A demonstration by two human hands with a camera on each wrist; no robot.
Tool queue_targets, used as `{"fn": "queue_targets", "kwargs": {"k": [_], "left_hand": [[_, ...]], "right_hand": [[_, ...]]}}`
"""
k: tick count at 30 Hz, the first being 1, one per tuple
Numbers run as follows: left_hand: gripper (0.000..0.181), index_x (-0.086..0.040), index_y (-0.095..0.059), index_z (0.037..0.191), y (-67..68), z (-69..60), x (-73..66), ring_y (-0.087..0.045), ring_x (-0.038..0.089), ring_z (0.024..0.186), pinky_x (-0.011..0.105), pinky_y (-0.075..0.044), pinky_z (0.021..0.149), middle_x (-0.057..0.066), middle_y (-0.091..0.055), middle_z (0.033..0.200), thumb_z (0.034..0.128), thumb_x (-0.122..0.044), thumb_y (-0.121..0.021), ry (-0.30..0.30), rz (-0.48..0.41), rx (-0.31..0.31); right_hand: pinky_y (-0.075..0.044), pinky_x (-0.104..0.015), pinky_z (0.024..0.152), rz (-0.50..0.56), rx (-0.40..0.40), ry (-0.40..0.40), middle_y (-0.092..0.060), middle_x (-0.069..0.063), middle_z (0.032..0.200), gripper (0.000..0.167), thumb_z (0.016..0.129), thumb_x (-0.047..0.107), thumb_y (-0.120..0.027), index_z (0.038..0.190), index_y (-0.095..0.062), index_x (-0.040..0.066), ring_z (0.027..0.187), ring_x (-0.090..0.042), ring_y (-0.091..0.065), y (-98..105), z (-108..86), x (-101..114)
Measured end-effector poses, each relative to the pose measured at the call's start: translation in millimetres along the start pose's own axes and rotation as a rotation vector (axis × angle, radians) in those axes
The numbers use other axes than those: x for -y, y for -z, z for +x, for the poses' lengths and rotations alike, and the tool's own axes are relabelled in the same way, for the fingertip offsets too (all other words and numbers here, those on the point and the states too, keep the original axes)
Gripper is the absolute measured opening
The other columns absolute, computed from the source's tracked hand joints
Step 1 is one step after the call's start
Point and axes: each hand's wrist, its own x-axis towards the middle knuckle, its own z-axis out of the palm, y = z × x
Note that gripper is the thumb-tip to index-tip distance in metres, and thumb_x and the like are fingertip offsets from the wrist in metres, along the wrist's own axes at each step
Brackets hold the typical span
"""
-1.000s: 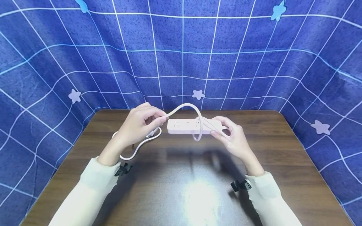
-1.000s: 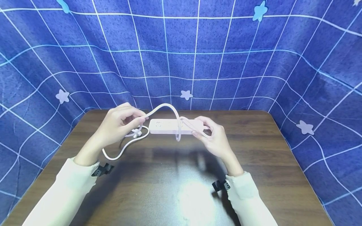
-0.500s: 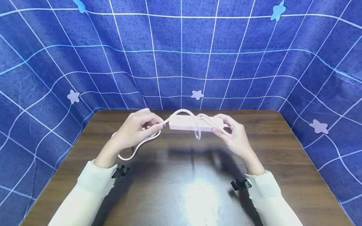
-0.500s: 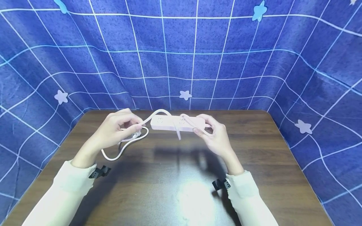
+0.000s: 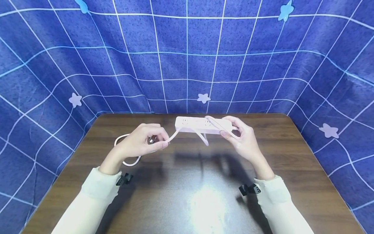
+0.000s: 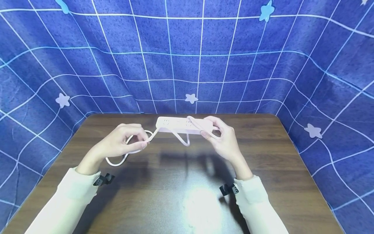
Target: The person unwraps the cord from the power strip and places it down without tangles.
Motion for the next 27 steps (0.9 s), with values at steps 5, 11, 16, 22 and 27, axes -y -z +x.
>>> {"fn": "queue_targets", "kwargs": {"k": [5,11,16,22,27], "left_hand": [[0.014,-0.029,-0.075,0.092,-2.4,-0.4,0.3,-0.057,0.005,0.071,0.025,-0.046,0.061,-0.016,-0.062,0.079,0.0957,-0.016,-0.078,-0.007,0.007,0.058],[0.013,-0.029,-0.075,0.092,-5.5,-2.0,3.7,-0.062,0.004,0.073,0.028,-0.051,0.064,-0.017,-0.063,0.081,0.0957,-0.016,-0.078,0.014,-0.013,0.164],[0.018,-0.035,-0.073,0.089,-9.3,-4.6,9.4,-0.062,0.001,0.073,0.027,-0.052,0.066,-0.021,-0.061,0.079,0.0945,-0.018,-0.078,0.052,0.035,0.24],[0.018,-0.036,-0.07,0.085,-11.3,-6.3,16.7,-0.057,-0.001,0.067,0.029,-0.049,0.064,-0.024,-0.059,0.07,0.0949,-0.022,-0.076,0.074,0.092,0.295],[0.016,-0.032,-0.07,0.086,-13.1,-6.4,26.7,-0.056,-0.001,0.063,0.024,-0.045,0.063,-0.023,-0.061,0.067,0.0971,-0.023,-0.075,0.092,0.101,0.334]], "right_hand": [[-0.055,-0.018,0.092,0.001,-0.007,-0.005,-0.073,-0.013,0.117,0.04,0.095,0.003,-0.079,0.133,-0.068,0.006,0.104,-0.007,-0.068,0,-1.5,0],[-0.055,-0.018,0.092,-0.002,-0.016,-0.003,-0.073,-0.012,0.118,0.04,0.095,0.003,-0.079,0.133,-0.068,0.005,0.104,-0.008,-0.068,0,-2.0,3],[-0.055,-0.017,0.09,0.012,-0.018,-0.002,-0.073,-0.014,0.118,0.04,0.094,0.002,-0.079,0.133,-0.068,0.003,0.103,-0.007,-0.068,0,-1.6,4],[-0.055,-0.017,0.093,0.012,-0.011,0.0,-0.073,-0.015,0.119,0.04,0.094,0.001,-0.078,0.133,-0.068,0.003,0.105,-0.006,-0.068,-1,-2.4,5],[-0.055,-0.019,0.093,0.025,-0.01,0.003,-0.073,-0.014,0.119,0.041,0.093,0.0,-0.08,0.132,-0.068,0.003,0.105,-0.007,-0.068,-2,-2.5,5]]}}
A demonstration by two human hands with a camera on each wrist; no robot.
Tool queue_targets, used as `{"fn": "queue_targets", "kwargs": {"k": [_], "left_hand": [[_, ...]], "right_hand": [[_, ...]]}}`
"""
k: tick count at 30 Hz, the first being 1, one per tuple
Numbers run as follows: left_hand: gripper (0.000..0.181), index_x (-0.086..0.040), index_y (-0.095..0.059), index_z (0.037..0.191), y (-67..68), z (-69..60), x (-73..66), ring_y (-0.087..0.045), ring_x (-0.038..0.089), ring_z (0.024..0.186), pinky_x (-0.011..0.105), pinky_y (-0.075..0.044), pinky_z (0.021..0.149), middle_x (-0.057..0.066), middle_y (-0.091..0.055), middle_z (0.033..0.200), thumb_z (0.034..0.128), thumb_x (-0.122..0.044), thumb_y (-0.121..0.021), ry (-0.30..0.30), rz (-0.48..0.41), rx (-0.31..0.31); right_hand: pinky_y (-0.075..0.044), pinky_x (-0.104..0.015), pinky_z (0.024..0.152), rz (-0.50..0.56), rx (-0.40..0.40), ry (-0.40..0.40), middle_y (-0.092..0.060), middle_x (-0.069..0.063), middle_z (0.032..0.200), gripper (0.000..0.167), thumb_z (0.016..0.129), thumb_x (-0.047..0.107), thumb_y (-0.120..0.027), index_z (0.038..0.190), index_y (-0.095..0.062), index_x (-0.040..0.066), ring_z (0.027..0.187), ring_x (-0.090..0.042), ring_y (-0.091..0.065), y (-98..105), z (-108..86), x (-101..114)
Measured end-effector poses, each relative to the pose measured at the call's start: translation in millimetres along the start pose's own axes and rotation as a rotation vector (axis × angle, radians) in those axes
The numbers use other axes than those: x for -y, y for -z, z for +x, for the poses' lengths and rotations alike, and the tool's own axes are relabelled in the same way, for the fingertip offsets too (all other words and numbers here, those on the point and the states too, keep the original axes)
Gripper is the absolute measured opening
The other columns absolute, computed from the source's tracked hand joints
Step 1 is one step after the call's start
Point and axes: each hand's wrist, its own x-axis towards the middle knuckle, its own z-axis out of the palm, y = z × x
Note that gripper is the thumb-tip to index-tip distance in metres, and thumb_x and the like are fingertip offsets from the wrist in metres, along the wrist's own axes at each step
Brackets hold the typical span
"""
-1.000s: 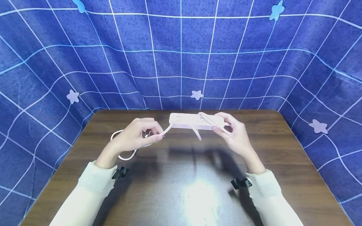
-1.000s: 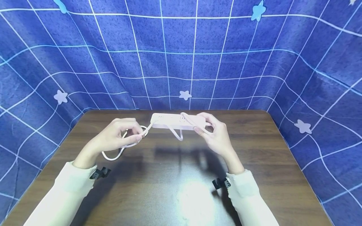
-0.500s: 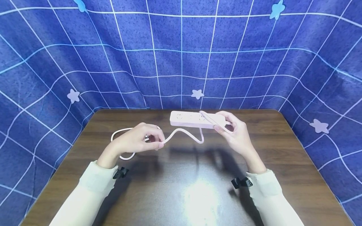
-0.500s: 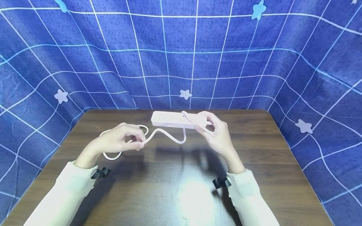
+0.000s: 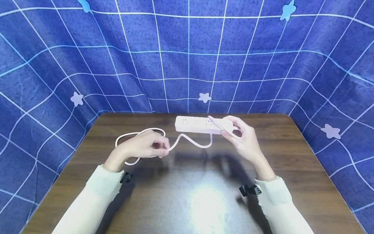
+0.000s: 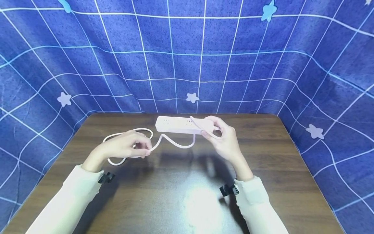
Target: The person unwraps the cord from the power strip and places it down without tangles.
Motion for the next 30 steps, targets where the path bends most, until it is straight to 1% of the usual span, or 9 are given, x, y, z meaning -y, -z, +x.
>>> {"fn": "queue_targets", "kwargs": {"k": [4,7,10,13,15,19,22,25,30], "left_hand": [[0.015,-0.031,-0.07,0.086,-2.9,0.2,9.2,-0.059,-0.002,0.063,0.024,-0.046,0.064,-0.019,-0.066,0.068,0.098,-0.023,-0.074,0.031,0.003,0.016],[0.013,-0.029,-0.071,0.088,-5.3,0.2,15.4,-0.062,-0.001,0.065,0.025,-0.048,0.066,-0.014,-0.07,0.07,0.0995,-0.024,-0.073,0.056,-0.021,0.032],[0.012,-0.027,-0.072,0.089,-7.0,0.8,18.6,-0.064,-0.001,0.066,0.025,-0.049,0.068,-0.015,-0.07,0.07,0.1004,-0.023,-0.072,0.067,-0.042,0.038],[0.012,-0.026,-0.073,0.089,-7.8,3.6,20.9,-0.063,-0.002,0.068,0.027,-0.049,0.07,-0.019,-0.068,0.07,0.1003,-0.024,-0.072,0.062,0.003,0.032],[0.012,-0.027,-0.073,0.088,-8.4,6.3,23.1,-0.062,-0.003,0.068,0.027,-0.049,0.07,-0.022,-0.067,0.07,0.1,-0.024,-0.072,0.068,0.053,0.029],[0.014,-0.029,-0.071,0.087,-9.3,12.7,27.9,-0.058,-0.001,0.07,0.029,-0.047,0.07,-0.023,-0.063,0.07,0.1001,-0.025,-0.071,0.107,0.129,0.017],[0.016,-0.025,-0.071,0.085,-10.5,15.9,31.0,-0.056,0.002,0.071,0.031,-0.046,0.07,-0.02,-0.061,0.071,0.1003,-0.022,-0.071,0.14,0.151,-0.001],[0.015,-0.021,-0.071,0.085,-12.3,17.8,34.2,-0.056,0.004,0.069,0.032,-0.046,0.069,-0.018,-0.06,0.07,0.1008,-0.02,-0.07,0.181,0.153,-0.024],[0.012,-0.019,-0.072,0.09,-15.3,20.1,41.4,-0.055,0.008,0.063,0.036,-0.047,0.068,-0.015,-0.061,0.066,0.1014,-0.019,-0.069,0.261,0.192,-0.108]], "right_hand": [[-0.055,-0.019,0.093,0.019,0.007,0.012,-0.073,-0.015,0.12,0.041,0.093,-0.001,-0.079,0.132,-0.068,0.002,0.106,-0.007,-0.068,-1,-0.2,1],[-0.055,-0.018,0.093,0.022,0.005,0.019,-0.073,-0.015,0.119,0.041,0.093,-0.002,-0.079,0.132,-0.068,0.002,0.105,-0.007,-0.068,-2,-0.4,2],[-0.055,-0.019,0.092,0.021,0.003,0.023,-0.073,-0.014,0.118,0.041,0.092,-0.002,-0.079,0.132,-0.068,0.003,0.104,-0.008,-0.068,-2,-0.4,3],[-0.055,-0.018,0.091,0.014,-0.001,0.03,-0.073,-0.014,0.118,0.041,0.092,-0.002,-0.079,0.132,-0.068,0.003,0.103,-0.008,-0.068,-2,-0.3,5],[-0.055,-0.018,0.091,0.009,-0.003,0.032,-0.073,-0.014,0.118,0.041,0.092,-0.002,-0.079,0.132,-0.068,0.003,0.103,-0.007,-0.068,-2,-0.5,7],[-0.054,-0.017,0.091,-0.001,-0.008,0.033,-0.073,-0.015,0.118,0.04,0.093,-0.001,-0.078,0.132,-0.069,0.004,0.102,-0.006,-0.068,-1,-1.6,8],[-0.054,-0.018,0.09,-0.003,-0.006,0.033,-0.073,-0.013,0.118,0.04,0.093,-0.001,-0.078,0.132,-0.069,0.004,0.102,-0.007,-0.068,-1,-2.0,8],[-0.055,-0.018,0.09,-0.002,-0.001,0.032,-0.074,-0.012,0.118,0.04,0.093,0.0,-0.079,0.131,-0.069,0.005,0.101,-0.007,-0.069,-1,-2.5,7],[-0.055,-0.019,0.09,0.003,0.019,0.024,-0.074,-0.014,0.117,0.039,0.094,0.001,-0.078,0.132,-0.068,0.005,0.103,-0.007,-0.069,-1,-3.9,6]]}}
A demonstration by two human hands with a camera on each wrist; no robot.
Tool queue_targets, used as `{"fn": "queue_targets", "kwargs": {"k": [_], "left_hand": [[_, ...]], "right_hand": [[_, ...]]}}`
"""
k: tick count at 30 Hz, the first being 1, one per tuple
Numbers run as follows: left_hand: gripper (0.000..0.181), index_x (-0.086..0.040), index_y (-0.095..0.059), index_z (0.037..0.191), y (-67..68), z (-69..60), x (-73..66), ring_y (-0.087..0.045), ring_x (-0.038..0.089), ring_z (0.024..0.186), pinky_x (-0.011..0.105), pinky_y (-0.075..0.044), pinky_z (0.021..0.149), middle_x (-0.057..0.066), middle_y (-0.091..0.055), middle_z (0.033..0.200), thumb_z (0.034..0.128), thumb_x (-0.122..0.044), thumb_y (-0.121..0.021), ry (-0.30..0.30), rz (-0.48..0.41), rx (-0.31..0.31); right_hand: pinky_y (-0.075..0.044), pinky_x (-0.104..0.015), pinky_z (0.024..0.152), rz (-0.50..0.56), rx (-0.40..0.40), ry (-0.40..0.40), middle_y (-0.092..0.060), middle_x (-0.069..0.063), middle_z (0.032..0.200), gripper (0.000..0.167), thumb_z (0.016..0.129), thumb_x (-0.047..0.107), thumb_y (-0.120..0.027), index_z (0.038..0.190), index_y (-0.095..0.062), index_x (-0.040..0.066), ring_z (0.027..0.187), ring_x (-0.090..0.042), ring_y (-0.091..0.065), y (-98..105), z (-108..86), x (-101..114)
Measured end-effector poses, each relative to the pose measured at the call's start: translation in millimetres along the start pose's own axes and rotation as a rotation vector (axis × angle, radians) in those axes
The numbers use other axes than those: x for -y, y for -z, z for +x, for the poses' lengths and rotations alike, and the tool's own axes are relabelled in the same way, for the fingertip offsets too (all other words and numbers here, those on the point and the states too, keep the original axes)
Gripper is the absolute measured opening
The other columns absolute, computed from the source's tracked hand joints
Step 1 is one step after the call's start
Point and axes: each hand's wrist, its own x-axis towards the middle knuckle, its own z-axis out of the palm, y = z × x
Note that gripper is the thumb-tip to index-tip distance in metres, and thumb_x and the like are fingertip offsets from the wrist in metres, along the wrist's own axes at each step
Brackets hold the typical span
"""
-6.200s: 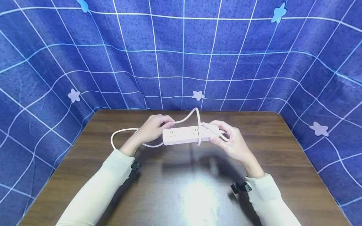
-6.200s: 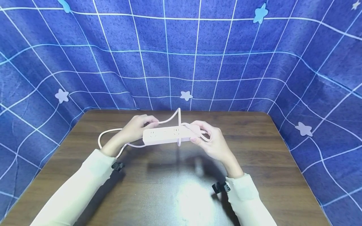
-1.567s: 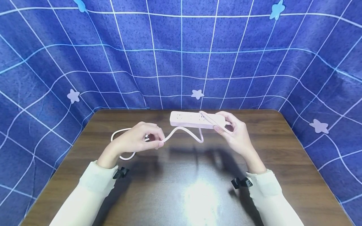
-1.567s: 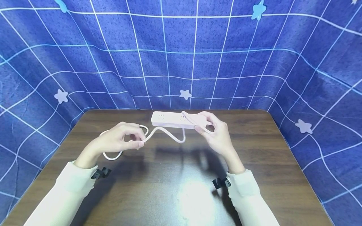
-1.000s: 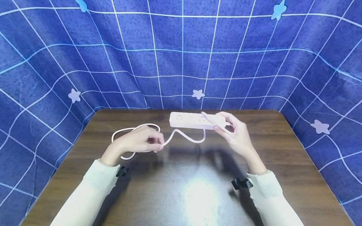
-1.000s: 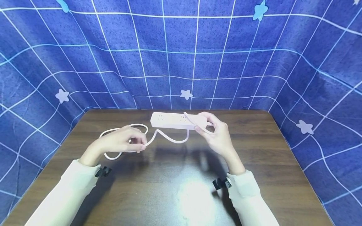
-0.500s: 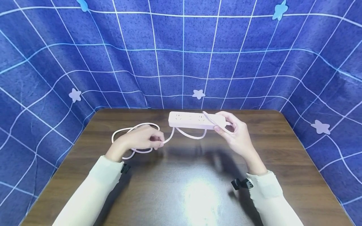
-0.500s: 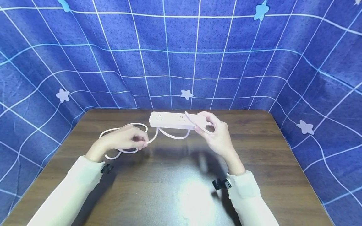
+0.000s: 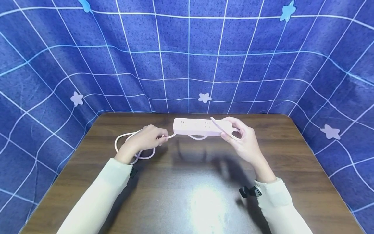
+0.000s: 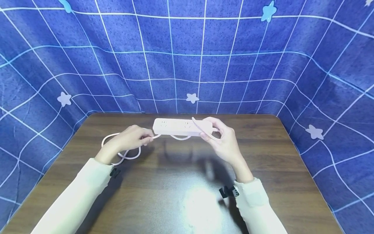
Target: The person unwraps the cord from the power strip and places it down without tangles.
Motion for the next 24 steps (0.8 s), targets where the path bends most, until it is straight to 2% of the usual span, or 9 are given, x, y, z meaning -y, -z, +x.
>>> {"fn": "queue_targets", "kwargs": {"k": [6,11,15,18,24], "left_hand": [[0.012,-0.017,-0.073,0.091,-6.1,2.6,11.7,-0.056,0.016,0.065,0.044,-0.05,0.071,-0.011,-0.06,0.065,0.1019,-0.017,-0.07,0.081,0.074,-0.112],[0.008,-0.011,-0.075,0.097,-9.3,1.7,19.6,-0.059,0.024,0.068,0.048,-0.051,0.07,-0.004,-0.061,0.068,0.1018,-0.015,-0.069,0.134,0.1,-0.2],[0.013,-0.01,-0.076,0.102,-9.2,1.0,22.9,-0.065,0.028,0.072,0.052,-0.053,0.073,0.001,-0.068,0.074,0.1046,-0.017,-0.065,0.228,0.115,-0.248],[0.016,-0.011,-0.076,0.106,-7.8,0.6,23.7,-0.066,0.029,0.076,0.053,-0.053,0.075,0.001,-0.07,0.077,0.1065,-0.021,-0.063,0.279,0.096,-0.232],[0.019,-0.021,-0.077,0.108,-7.7,-0.4,23.6,-0.062,0.026,0.08,0.048,-0.048,0.069,-0.003,-0.065,0.077,0.1068,-0.033,-0.062,0.3,0.059,-0.136]], "right_hand": [[-0.057,-0.02,0.089,0.031,0.026,-0.015,-0.074,-0.014,0.116,0.039,0.094,0.001,-0.078,0.132,-0.068,0.005,0.102,-0.008,-0.069,-4,-0.3,0],[-0.057,-0.02,0.089,0.043,0.043,-0.008,-0.074,-0.014,0.115,0.039,0.094,-0.001,-0.078,0.131,-0.068,0.005,0.101,-0.009,-0.068,-7,-0.9,1],[-0.057,-0.021,0.09,0.049,0.062,-0.005,-0.073,-0.014,0.116,0.04,0.093,-0.001,-0.078,0.132,-0.068,0.005,0.101,-0.009,-0.068,-7,-2.1,1],[-0.057,-0.022,0.091,0.05,0.077,-0.008,-0.073,-0.014,0.118,0.041,0.094,-0.001,-0.078,0.133,-0.068,0.006,0.102,-0.01,-0.068,-8,-2.8,0],[-0.056,-0.022,0.092,0.039,0.073,-0.006,-0.074,-0.012,0.119,0.04,0.095,0.001,-0.077,0.133,-0.068,0.008,0.104,-0.01,-0.068,-8,-2.1,-4]]}}
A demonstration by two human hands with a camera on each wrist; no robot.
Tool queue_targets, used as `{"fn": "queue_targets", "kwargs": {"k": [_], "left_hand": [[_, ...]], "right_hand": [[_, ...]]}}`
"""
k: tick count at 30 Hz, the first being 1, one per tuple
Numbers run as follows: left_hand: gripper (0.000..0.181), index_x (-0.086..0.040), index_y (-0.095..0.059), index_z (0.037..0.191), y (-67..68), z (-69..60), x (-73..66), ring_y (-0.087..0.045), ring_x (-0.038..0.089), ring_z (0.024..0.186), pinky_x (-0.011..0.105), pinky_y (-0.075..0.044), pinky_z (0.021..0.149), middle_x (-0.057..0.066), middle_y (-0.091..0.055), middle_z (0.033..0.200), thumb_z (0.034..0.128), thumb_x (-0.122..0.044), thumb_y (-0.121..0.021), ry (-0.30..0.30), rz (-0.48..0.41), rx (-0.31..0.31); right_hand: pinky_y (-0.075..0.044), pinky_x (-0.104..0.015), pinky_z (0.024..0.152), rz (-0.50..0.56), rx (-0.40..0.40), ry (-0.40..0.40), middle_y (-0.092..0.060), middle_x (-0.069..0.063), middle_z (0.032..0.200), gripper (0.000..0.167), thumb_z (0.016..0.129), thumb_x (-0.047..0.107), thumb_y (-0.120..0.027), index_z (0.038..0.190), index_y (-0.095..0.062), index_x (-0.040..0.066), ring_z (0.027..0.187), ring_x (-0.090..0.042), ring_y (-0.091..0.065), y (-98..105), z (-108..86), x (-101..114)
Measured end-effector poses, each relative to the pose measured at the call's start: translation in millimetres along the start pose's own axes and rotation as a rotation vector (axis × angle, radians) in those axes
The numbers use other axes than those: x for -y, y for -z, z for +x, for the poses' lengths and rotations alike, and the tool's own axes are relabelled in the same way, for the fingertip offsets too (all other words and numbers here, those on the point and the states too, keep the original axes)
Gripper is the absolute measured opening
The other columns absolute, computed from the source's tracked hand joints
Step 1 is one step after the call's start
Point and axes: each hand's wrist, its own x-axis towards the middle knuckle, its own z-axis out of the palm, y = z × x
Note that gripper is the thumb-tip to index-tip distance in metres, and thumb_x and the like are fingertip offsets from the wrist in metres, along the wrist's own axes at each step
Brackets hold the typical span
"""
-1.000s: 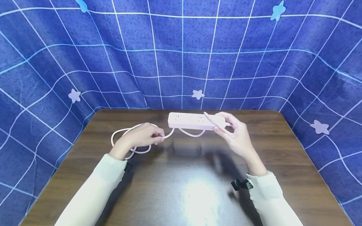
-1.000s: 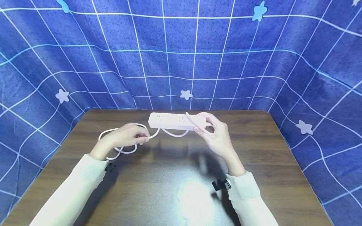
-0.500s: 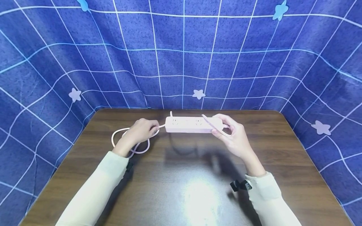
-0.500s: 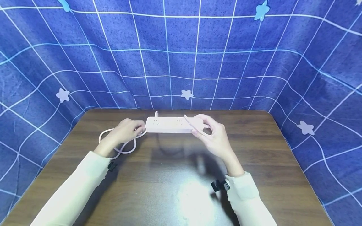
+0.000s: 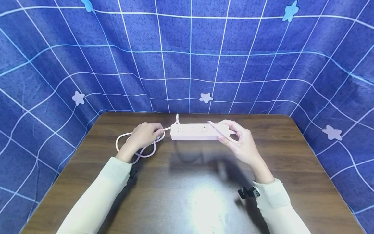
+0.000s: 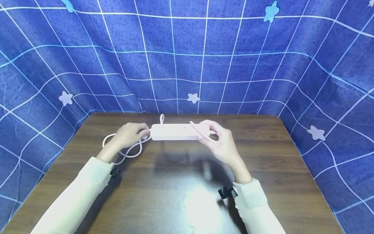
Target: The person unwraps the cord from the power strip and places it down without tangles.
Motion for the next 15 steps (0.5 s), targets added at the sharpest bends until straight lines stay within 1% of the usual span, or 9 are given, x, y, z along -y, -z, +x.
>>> {"fn": "queue_targets", "kwargs": {"k": [2,4,8,10,11,13,15], "left_hand": [[0.018,-0.023,-0.078,0.107,-1.5,-0.2,-0.1,-0.062,0.025,0.079,0.047,-0.047,0.068,-0.004,-0.064,0.077,0.1064,-0.034,-0.063,-0.005,0.0,0.005],[0.017,-0.023,-0.078,0.107,-3.2,-0.3,-0.4,-0.062,0.024,0.08,0.047,-0.049,0.071,-0.005,-0.065,0.078,0.1062,-0.034,-0.064,-0.033,-0.009,0.008],[0.019,-0.022,-0.077,0.114,-5.6,-1.4,-3.4,-0.068,0.021,0.088,0.048,-0.053,0.082,-0.007,-0.075,0.09,0.1047,-0.035,-0.067,-0.125,-0.074,0.052],[0.025,-0.02,-0.075,0.121,-6.1,-1.6,-5.2,-0.069,0.022,0.096,0.047,-0.052,0.088,-0.003,-0.079,0.1,0.102,-0.036,-0.071,-0.178,-0.118,0.074],[0.031,-0.019,-0.073,0.126,-6.0,-1.4,-6.1,-0.068,0.025,0.099,0.047,-0.051,0.091,-0.002,-0.079,0.105,0.1002,-0.036,-0.074,-0.2,-0.141,0.076],[0.046,-0.019,-0.067,0.136,-4.7,-0.9,-8.5,-0.065,0.028,0.104,0.047,-0.05,0.093,0.001,-0.077,0.115,0.0962,-0.037,-0.079,-0.233,-0.184,0.051],[0.06,-0.018,-0.061,0.146,-2.1,0.6,-11.6,-0.064,0.031,0.109,0.048,-0.047,0.097,0.004,-0.072,0.127,0.0934,-0.038,-0.082,-0.266,-0.223,-0.025]], "right_hand": [[-0.056,-0.021,0.091,-0.003,-0.011,0.0,-0.074,-0.01,0.118,0.04,0.094,0.001,-0.077,0.133,-0.068,0.009,0.104,-0.01,-0.068,1,-0.1,-1],[-0.056,-0.021,0.09,-0.001,-0.019,-0.002,-0.074,-0.009,0.116,0.04,0.094,0.0,-0.078,0.132,-0.069,0.009,0.103,-0.01,-0.068,1,0.1,-1],[-0.057,-0.022,0.089,-0.006,-0.021,0.002,-0.075,-0.01,0.117,0.04,0.094,0.0,-0.078,0.132,-0.069,0.008,0.102,-0.01,-0.068,2,-0.5,-2],[-0.057,-0.023,0.089,-0.005,-0.022,0.001,-0.075,-0.01,0.116,0.039,0.094,0.0,-0.078,0.131,-0.069,0.008,0.102,-0.01,-0.069,3,-0.7,-3],[-0.057,-0.023,0.088,-0.005,-0.023,0.001,-0.075,-0.01,0.116,0.039,0.094,0.0,-0.078,0.131,-0.069,0.008,0.102,-0.01,-0.069,3,-0.8,-3],[-0.058,-0.024,0.088,-0.002,-0.027,-0.003,-0.075,-0.009,0.115,0.039,0.094,0.0,-0.078,0.131,-0.069,0.009,0.101,-0.01,-0.069,3,-1.0,-4],[-0.057,-0.023,0.088,-0.006,-0.031,-0.003,-0.075,-0.008,0.115,0.039,0.094,0.0,-0.078,0.13,-0.069,0.009,0.101,-0.01,-0.069,4,-1.3,-4]]}}
